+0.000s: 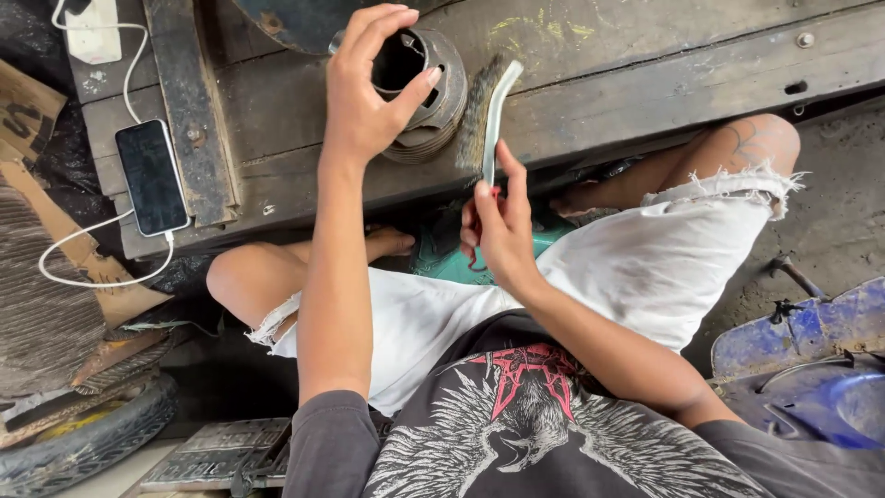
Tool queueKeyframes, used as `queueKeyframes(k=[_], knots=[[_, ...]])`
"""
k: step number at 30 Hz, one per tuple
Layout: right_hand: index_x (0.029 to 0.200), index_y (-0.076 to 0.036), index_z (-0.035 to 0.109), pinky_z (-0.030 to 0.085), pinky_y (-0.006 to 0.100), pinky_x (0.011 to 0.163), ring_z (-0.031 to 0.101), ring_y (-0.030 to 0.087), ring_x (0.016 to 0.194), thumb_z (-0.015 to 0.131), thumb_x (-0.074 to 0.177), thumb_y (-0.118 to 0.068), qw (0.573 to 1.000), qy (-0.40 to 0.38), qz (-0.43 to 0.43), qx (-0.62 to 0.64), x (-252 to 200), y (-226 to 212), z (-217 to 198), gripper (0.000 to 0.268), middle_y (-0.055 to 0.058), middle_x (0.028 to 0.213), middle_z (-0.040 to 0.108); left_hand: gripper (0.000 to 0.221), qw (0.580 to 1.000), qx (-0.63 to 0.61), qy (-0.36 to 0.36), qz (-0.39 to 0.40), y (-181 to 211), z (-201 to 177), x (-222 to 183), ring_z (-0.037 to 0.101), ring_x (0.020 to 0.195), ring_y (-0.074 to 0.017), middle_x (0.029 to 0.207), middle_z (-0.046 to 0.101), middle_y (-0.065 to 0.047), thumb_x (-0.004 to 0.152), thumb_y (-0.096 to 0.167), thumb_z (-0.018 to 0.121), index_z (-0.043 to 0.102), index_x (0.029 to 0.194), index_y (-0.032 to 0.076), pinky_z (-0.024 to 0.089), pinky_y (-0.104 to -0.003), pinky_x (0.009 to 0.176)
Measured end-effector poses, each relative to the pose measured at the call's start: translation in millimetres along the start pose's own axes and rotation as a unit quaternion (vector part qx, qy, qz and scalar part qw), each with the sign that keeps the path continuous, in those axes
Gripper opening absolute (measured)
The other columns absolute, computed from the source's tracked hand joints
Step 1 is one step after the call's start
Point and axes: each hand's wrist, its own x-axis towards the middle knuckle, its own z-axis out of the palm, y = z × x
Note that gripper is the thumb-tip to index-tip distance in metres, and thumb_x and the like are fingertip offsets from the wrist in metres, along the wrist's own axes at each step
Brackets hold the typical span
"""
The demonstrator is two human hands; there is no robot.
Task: A person is cleaning a motorcycle cylinder head by scrubbing it with a wire brush to remove dirt and oxidation.
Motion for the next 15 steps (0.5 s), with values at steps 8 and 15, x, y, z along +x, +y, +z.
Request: queueKeyframes(k=[8, 15], knots=[[0.162, -0.027, 0.022, 0.037, 0.027, 0.029, 0.034, 0.011, 0.042, 0.046, 0.107, -0.019, 0.999, 0.002, 0.036, 0.023, -29.6, 10.1, -8.6, 0.061, 0.008, 0.071, 0.046, 0.034, 0.992, 0.055, 0.108, -0.044, 6.1, 36.9, -10.8, 0.060, 0.119, -0.0243, 0.127, 0.053, -0.008, 0.102, 0.021, 0.071, 0.057, 0.130, 0.008, 0.052, -0.038, 0.106], [0.160, -0.023, 0.030, 0.036, 0.026, 0.029, 0.037, 0.012, 0.041, 0.048, 0.108, -0.023, 0.998, -0.054, 0.029, -0.012, -34.2, -10.9, -29.1, 0.056, 0.008, 0.068, 0.048, 0.038, 0.946, 0.208, 0.200, -0.146, 29.0, 49.6, -9.5, 0.059, 0.106, -0.0269, 0.114, 0.049, -0.008, 0.095, 0.028, 0.081, 0.061, 0.122, 0.009, 0.053, -0.040, 0.097]])
